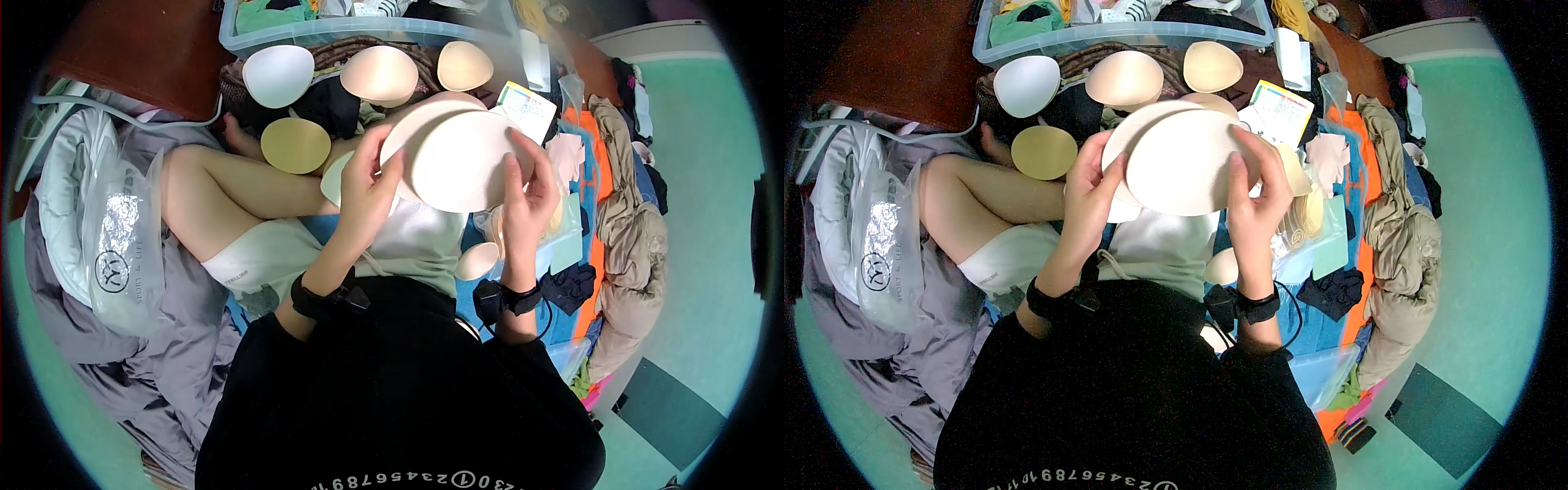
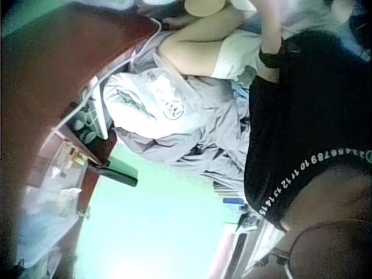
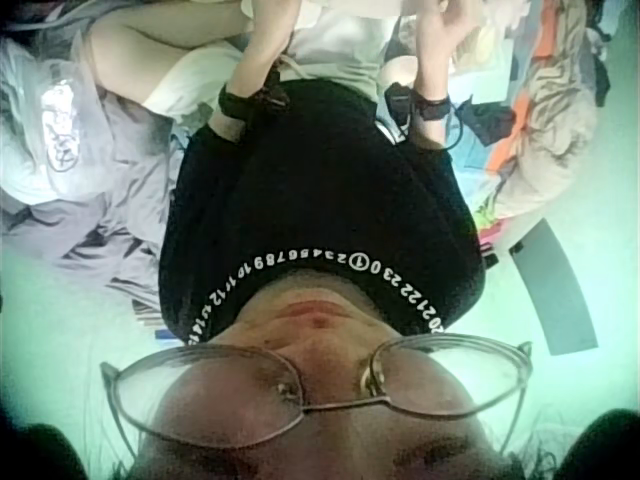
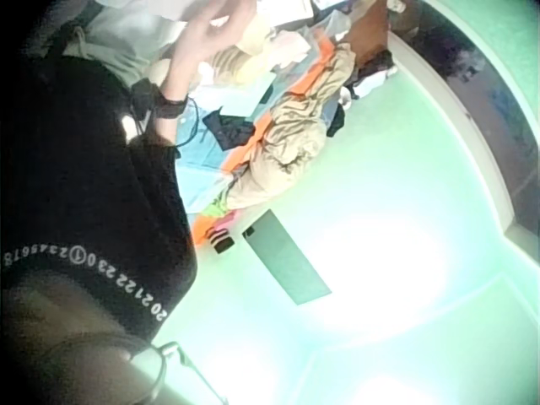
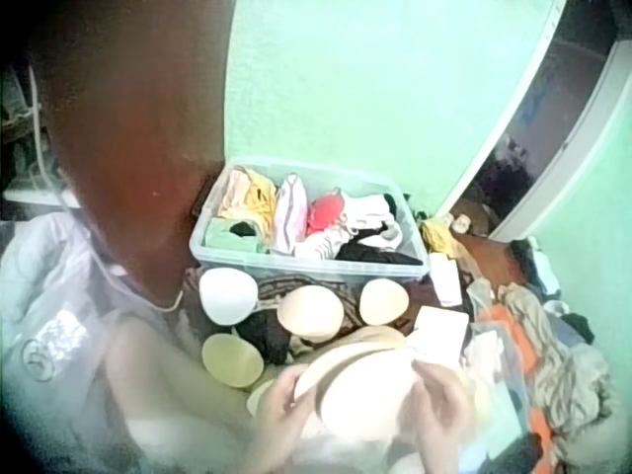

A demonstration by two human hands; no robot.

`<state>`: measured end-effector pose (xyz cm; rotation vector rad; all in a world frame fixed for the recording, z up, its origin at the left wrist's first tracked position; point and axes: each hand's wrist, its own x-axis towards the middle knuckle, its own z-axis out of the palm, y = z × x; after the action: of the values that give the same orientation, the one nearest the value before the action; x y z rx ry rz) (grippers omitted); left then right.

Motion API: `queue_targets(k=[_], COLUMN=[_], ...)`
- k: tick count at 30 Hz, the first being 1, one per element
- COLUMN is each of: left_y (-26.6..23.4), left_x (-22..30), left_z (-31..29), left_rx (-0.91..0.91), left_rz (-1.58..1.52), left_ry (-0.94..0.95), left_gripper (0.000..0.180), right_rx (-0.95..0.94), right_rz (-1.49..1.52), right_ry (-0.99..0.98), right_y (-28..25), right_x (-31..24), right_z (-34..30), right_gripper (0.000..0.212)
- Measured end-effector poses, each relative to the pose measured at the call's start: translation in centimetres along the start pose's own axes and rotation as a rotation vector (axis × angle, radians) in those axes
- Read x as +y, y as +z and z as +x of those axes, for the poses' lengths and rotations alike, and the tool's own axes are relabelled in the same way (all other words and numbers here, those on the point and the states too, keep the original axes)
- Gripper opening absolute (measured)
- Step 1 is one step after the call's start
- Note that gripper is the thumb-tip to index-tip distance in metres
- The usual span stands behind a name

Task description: The person sorts and stacks numerous silicone bra inserts by hand while sitting on the floor, eventually placing some into a plastic bag.

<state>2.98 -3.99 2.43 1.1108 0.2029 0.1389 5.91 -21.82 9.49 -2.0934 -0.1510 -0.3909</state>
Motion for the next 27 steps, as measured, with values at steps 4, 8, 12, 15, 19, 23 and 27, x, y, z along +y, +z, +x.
queue_targets(k=[4,8,12,15,19,23,27], left_y=[0.5,0.3,0.1,0.2,1.0,1.0,-0.5], left_x=[0.9,0.8,0.6,0.9,0.3,-1.2,-2.1], left_z=[-0.4,-0.8,-1.2,-2.2,-3.2,-4.0,-3.8], left_rx=[-0.069,-0.118,-0.134,-0.115,-0.28,-0.175,-0.18], left_rz=[0.045,0.058,-0.02,-0.139,0.199,0.289,0.48], left_ry=[-0.062,-0.044,-0.121,-0.346,-0.075,-0.077,-0.016], left_gripper=[0.025,0.025,0.026,0.038,0.074,0.06,0.042], right_rx=[-0.069,-0.001,0.069,0.118,0.183,0.117,-0.276], right_rz=[-0.305,-0.229,-0.126,-0.099,-0.182,-0.023,-0.051], right_ry=[-0.333,-0.343,-0.251,-0.168,-0.142,0.056,0.259], right_y=[1.0,2.3,3.2,3.6,4.0,3.3,2.0], right_x=[-0.2,0.7,1.7,1.4,1.9,2.5,4.5], right_z=[0.2,-0.1,-0.9,-1.7,-2.7,-3.9,-5.2], right_gripper=[0.032,0.032,0.033,0.033,0.031,0.03,0.043])
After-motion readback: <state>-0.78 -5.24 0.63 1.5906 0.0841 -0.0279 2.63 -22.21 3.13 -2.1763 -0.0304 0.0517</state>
